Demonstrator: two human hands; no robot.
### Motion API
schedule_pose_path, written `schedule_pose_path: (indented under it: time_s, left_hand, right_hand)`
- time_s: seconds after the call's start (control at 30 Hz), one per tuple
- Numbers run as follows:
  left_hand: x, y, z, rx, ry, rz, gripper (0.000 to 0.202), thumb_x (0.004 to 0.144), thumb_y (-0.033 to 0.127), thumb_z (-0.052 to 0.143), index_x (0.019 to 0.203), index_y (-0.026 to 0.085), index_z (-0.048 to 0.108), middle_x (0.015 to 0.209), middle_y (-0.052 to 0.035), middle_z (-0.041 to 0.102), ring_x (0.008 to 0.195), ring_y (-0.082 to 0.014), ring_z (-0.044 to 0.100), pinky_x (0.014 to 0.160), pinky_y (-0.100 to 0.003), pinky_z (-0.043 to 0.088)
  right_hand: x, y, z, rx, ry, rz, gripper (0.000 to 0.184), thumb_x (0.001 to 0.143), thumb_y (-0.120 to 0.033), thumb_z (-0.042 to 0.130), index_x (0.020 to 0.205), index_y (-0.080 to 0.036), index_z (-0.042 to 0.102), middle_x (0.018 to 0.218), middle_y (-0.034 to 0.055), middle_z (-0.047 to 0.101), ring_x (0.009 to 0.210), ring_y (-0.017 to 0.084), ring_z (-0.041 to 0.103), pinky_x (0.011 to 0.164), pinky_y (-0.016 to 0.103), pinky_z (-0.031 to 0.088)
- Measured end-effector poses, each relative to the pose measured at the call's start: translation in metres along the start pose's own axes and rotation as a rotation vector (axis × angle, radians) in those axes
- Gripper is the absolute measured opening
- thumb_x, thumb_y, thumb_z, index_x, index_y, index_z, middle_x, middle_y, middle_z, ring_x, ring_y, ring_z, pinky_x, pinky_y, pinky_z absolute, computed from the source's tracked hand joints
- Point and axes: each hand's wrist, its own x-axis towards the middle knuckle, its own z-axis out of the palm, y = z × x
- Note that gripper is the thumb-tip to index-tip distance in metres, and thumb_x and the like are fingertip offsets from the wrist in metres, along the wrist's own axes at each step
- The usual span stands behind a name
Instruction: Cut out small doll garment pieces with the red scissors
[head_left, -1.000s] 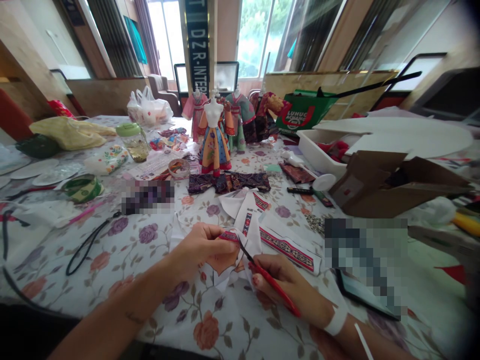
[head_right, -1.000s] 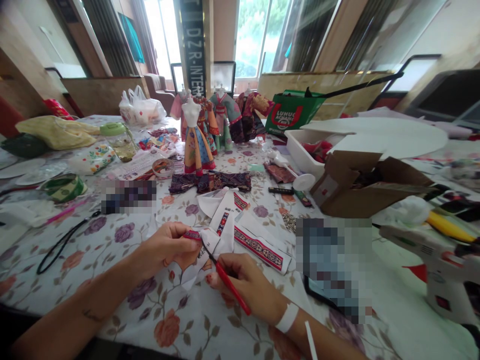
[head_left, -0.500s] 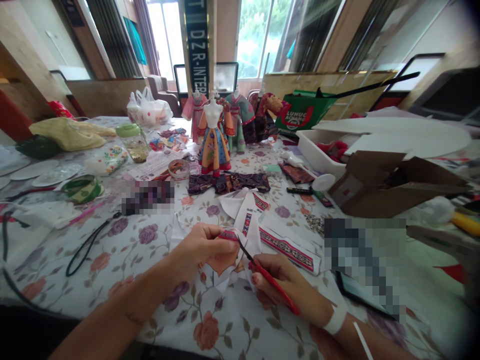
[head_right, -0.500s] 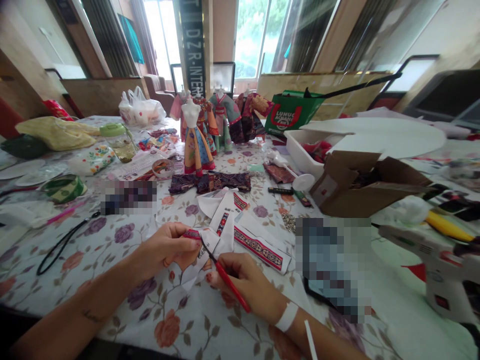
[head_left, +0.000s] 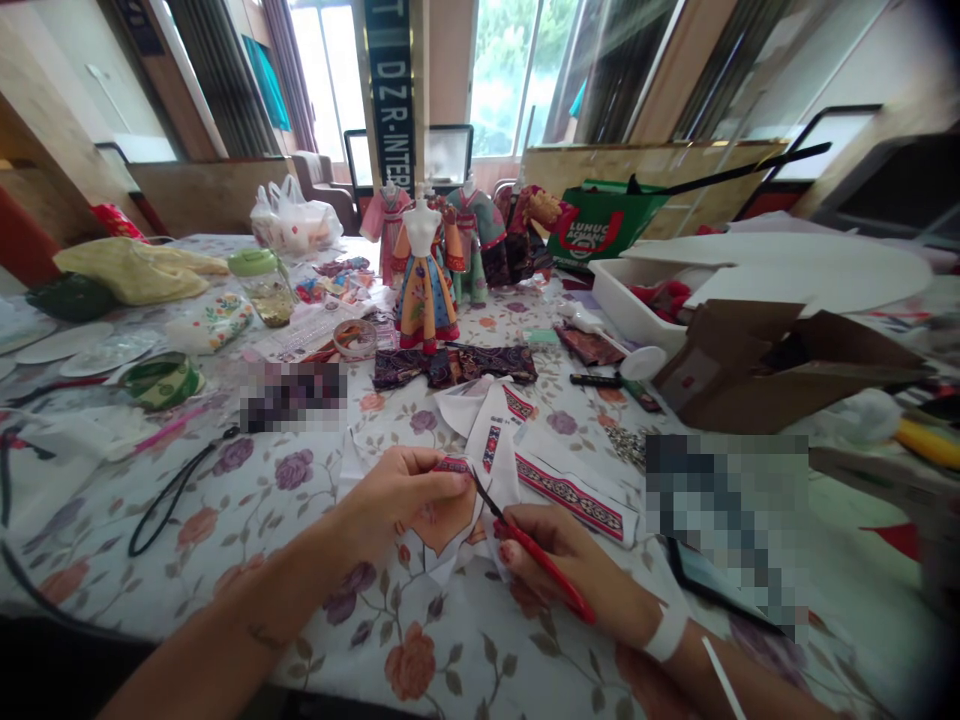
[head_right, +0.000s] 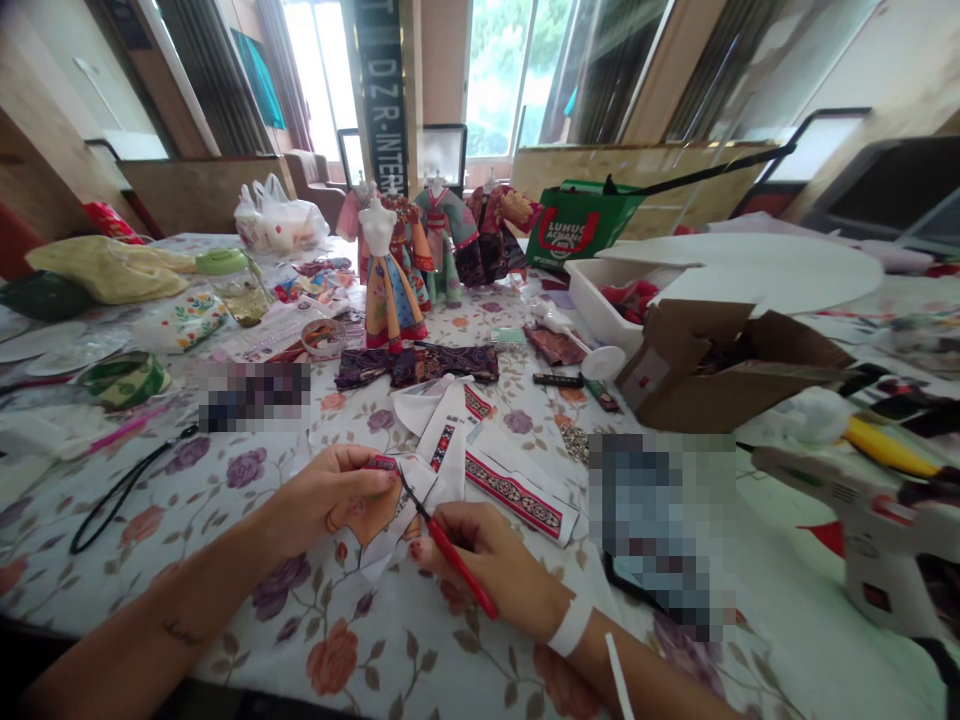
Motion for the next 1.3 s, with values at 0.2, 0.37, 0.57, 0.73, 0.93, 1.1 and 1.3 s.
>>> schedule_pose_path:
  time_s: [0.2,0.37,0.57,0.73,0.93,1.1,1.3]
  left_hand:
    - [-0.0008,0.0016,0.0018,0.002,0.012,-0.01,0.029,0.064,0.034,0.077,0.059,0.01,0.06,0.05,0.0004,0.054,0.041,-0.0053,0.042,0.041,-0.019,0.026]
    - [-0.0002,0.0011,0.0009,-0.001,-0.004,-0.01,0.029,0.063,0.034,0.077,0.058,0.011,0.06,0.047,0.0008,0.053,0.041,-0.0059,0.043,0.042,-0.018,0.027]
    - [0.0005,-0.0038,-0.0027,-0.068,-0.056,-0.024,0.019,0.066,0.027,0.076,0.07,0.01,0.067,0.059,-0.0032,0.063,0.05,-0.0101,0.054,0.048,-0.019,0.039]
    - [-0.0007,-0.0033,-0.0037,-0.01,-0.105,0.001,0.018,0.069,0.026,0.073,0.064,0.011,0.065,0.054,-0.0008,0.058,0.048,-0.008,0.05,0.046,-0.018,0.035]
    - [-0.0006,-0.0042,-0.0044,0.002,-0.086,-0.03,0.019,0.068,0.028,0.074,0.069,0.01,0.066,0.061,-0.0033,0.061,0.054,-0.0106,0.054,0.05,-0.02,0.039]
    - [-0.0016,-0.0038,-0.0019,-0.016,-0.094,-0.027,0.022,0.068,0.029,0.073,0.069,0.009,0.067,0.065,-0.0077,0.065,0.058,-0.0147,0.059,0.053,-0.023,0.042]
    - [-0.0013,-0.0039,-0.0003,-0.007,-0.098,-0.011,0.022,0.069,0.029,0.072,0.071,0.008,0.067,0.067,-0.0097,0.067,0.059,-0.0165,0.061,0.053,-0.024,0.042]
  right_hand:
    - [-0.0007,0.0008,-0.0013,-0.006,-0.015,-0.007,0.046,0.071,-0.059,0.067,0.064,-0.017,0.048,0.046,-0.0069,0.044,0.041,0.007,0.039,0.042,0.02,0.033]
    - [0.0002,0.0035,-0.0024,-0.017,-0.013,-0.017,0.046,0.073,-0.059,0.066,0.064,-0.018,0.047,0.045,-0.0077,0.042,0.041,0.008,0.042,0.041,0.02,0.033]
    - [-0.0002,0.0019,-0.0022,0.005,-0.029,0.001,0.048,0.069,-0.06,0.068,0.062,-0.018,0.046,0.046,-0.008,0.04,0.041,0.008,0.041,0.042,0.021,0.035]
    - [0.0001,0.0038,-0.0043,-0.007,-0.044,-0.017,0.05,0.069,-0.063,0.066,0.061,-0.018,0.045,0.045,-0.0078,0.041,0.041,0.008,0.042,0.042,0.021,0.035]
    - [0.0,0.0025,-0.003,-0.022,-0.036,-0.013,0.05,0.07,-0.063,0.065,0.062,-0.018,0.045,0.046,-0.0077,0.041,0.041,0.007,0.04,0.042,0.021,0.035]
    - [-0.0004,-0.0019,-0.0013,-0.061,-0.031,-0.044,0.053,0.07,-0.067,0.062,0.059,-0.018,0.044,0.047,-0.0061,0.042,0.042,0.008,0.04,0.043,0.021,0.036]
    - [-0.0008,-0.0032,-0.0017,-0.103,-0.038,-0.037,0.054,0.07,-0.068,0.061,0.062,-0.017,0.046,0.049,-0.0052,0.043,0.042,0.008,0.041,0.041,0.02,0.033]
